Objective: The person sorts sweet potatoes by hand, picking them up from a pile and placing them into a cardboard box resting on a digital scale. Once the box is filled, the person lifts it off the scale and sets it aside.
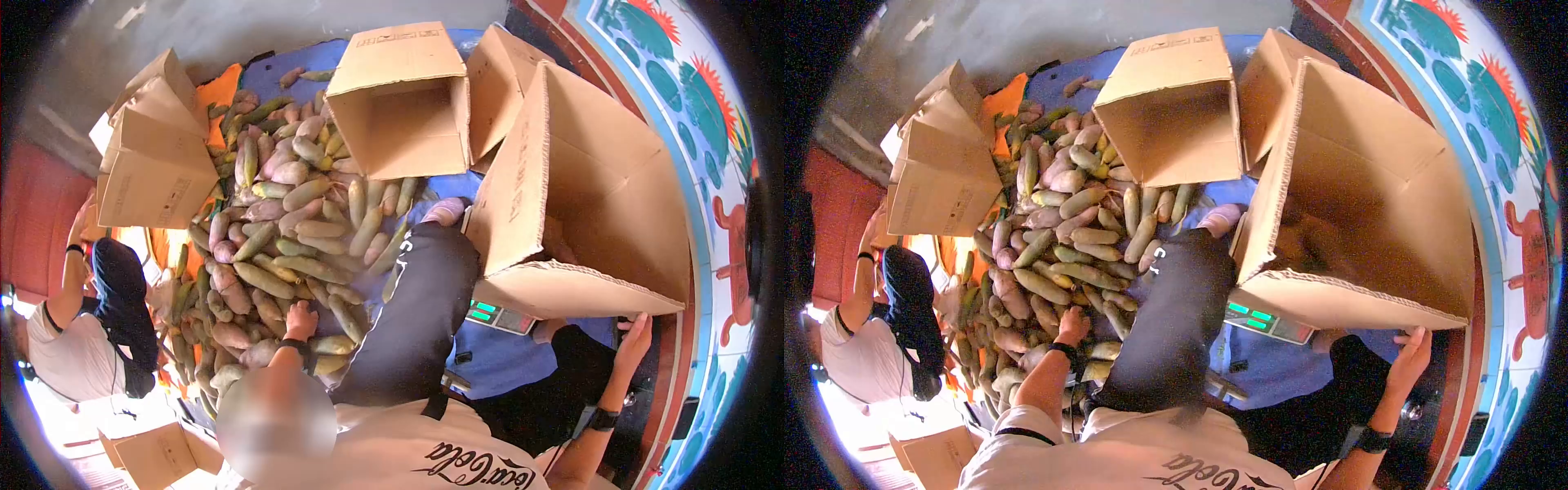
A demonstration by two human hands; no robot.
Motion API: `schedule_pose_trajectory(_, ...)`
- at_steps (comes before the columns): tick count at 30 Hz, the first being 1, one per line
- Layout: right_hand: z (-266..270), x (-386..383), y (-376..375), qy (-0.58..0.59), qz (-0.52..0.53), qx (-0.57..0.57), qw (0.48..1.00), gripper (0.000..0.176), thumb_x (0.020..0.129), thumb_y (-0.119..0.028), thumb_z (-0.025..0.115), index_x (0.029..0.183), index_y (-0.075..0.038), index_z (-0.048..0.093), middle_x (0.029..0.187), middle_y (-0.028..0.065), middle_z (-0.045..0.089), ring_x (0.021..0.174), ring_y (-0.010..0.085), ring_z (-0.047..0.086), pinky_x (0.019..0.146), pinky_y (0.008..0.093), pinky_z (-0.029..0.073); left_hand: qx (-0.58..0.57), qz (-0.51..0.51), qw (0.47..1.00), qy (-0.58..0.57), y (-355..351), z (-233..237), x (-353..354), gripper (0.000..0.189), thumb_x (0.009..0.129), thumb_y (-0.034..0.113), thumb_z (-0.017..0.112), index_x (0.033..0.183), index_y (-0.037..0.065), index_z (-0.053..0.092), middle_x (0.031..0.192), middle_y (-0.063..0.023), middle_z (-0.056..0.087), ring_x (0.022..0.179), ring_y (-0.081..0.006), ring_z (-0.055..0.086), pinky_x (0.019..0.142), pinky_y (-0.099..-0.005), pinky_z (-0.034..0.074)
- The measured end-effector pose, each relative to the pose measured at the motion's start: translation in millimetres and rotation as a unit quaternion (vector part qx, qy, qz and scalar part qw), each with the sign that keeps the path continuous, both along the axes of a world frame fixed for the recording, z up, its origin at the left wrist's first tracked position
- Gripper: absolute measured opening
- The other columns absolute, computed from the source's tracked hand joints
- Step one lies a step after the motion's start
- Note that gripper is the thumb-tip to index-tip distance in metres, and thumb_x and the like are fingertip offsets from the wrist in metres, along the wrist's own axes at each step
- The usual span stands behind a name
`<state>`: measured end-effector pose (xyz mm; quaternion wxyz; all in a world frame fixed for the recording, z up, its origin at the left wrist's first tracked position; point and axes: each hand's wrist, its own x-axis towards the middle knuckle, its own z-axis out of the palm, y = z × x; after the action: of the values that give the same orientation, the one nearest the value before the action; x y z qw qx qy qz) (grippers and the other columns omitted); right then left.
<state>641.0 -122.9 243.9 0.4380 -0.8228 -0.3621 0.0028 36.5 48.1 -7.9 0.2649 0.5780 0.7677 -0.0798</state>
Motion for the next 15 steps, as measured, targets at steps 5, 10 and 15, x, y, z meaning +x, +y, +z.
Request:
schedule_pose_trajectory(5,5.1,-1.2,-0.6,0.009,-0.014,-0.028,0.999,0.041,0.097,-0.034,0.035,0.105,0.002,0.052,0.083,0.0071,0.058,0.064,0.0141,0.053,0.061,0.0268,0.042,-0.027,0.083,0.996,0.029,20.1,26.0,10.5,0.061,0.077,0.025,0.06,0.131,0.013,0.034,0.118,-0.0201,0.047,0.11,-0.0337,0.049,0.092,-0.0414,0.041)
schedule_pose_trajectory(10,-7.1,8.8,-2.1,-0.018,-0.02,0.003,1.0,0.042,0.097,-0.035,0.035,0.109,0.0,0.054,0.078,0.0034,0.056,0.059,0.0098,0.052,0.051,0.0221,0.036,0.017,0.207,0.977,-0.04,33.5,-28.5,-16.4,0.069,0.077,0.023,0.058,0.137,0.016,0.025,0.119,-0.0224,0.049,0.107,-0.0362,0.052,0.09,-0.0415,0.043)
schedule_pose_trajectory(15,-11.8,16.8,-4.6,-0.029,-0.025,0.007,0.999,0.043,0.097,-0.036,0.034,0.11,0.0,0.054,0.08,0.0036,0.057,0.059,0.0101,0.053,0.051,0.0221,0.036,0.067,0.092,0.992,-0.057,36.7,-168.0,-85.1,0.067,0.077,0.024,0.057,0.135,0.013,0.025,0.109,-0.0254,0.057,0.103,-0.0378,0.055,0.088,-0.0402,0.044)
